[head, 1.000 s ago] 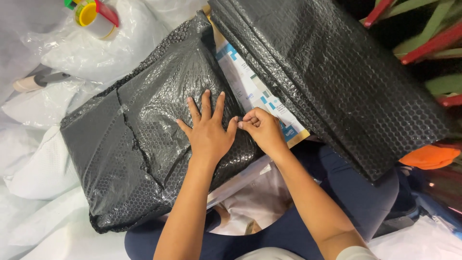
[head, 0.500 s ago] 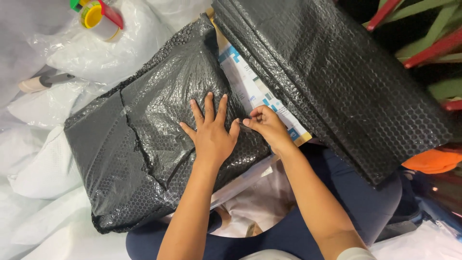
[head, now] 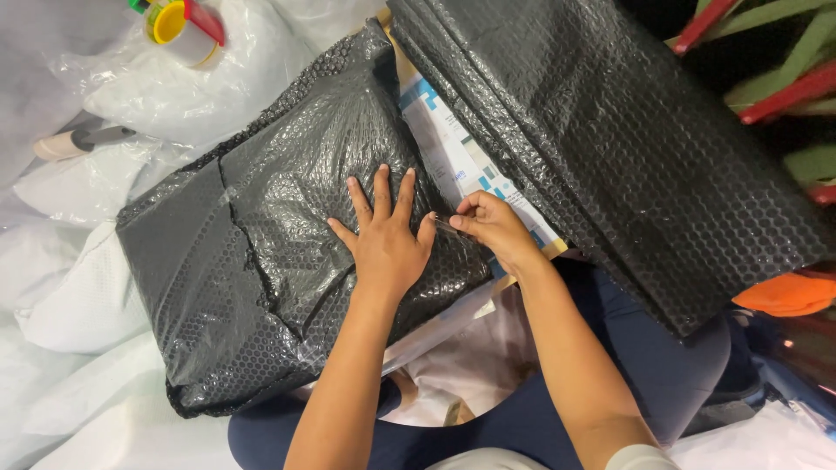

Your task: Wrapping a pillow in black bubble wrap and sealing it with tape.

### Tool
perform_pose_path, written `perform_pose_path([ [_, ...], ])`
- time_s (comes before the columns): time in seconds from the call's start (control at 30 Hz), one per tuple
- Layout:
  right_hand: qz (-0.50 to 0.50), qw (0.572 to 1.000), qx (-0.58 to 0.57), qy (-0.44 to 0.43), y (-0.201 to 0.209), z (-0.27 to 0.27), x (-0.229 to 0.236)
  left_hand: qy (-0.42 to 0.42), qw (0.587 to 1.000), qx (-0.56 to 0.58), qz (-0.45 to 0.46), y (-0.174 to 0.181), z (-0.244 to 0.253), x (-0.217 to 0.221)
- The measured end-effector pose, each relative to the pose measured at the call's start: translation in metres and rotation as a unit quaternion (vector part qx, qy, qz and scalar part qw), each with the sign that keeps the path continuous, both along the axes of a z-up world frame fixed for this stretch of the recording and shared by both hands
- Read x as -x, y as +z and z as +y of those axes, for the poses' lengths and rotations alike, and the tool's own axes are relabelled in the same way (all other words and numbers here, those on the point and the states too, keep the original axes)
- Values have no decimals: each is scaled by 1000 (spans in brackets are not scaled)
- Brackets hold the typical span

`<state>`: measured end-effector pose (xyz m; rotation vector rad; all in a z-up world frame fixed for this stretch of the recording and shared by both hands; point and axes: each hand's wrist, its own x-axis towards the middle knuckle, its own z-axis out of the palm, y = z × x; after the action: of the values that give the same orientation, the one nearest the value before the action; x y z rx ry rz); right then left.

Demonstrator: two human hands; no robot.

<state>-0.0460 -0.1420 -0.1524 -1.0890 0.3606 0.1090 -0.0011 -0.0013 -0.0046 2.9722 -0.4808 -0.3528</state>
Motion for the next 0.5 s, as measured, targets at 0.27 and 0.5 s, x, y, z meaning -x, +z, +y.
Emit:
perform_pose_path([
  [0.27,-41,999,-22,12,-11,0,-1,4,1000,-4,7,-3,1,0],
  [0.5,-44,999,-23,1,-15,4,-4,2,1000,-3,14,0,0,-1],
])
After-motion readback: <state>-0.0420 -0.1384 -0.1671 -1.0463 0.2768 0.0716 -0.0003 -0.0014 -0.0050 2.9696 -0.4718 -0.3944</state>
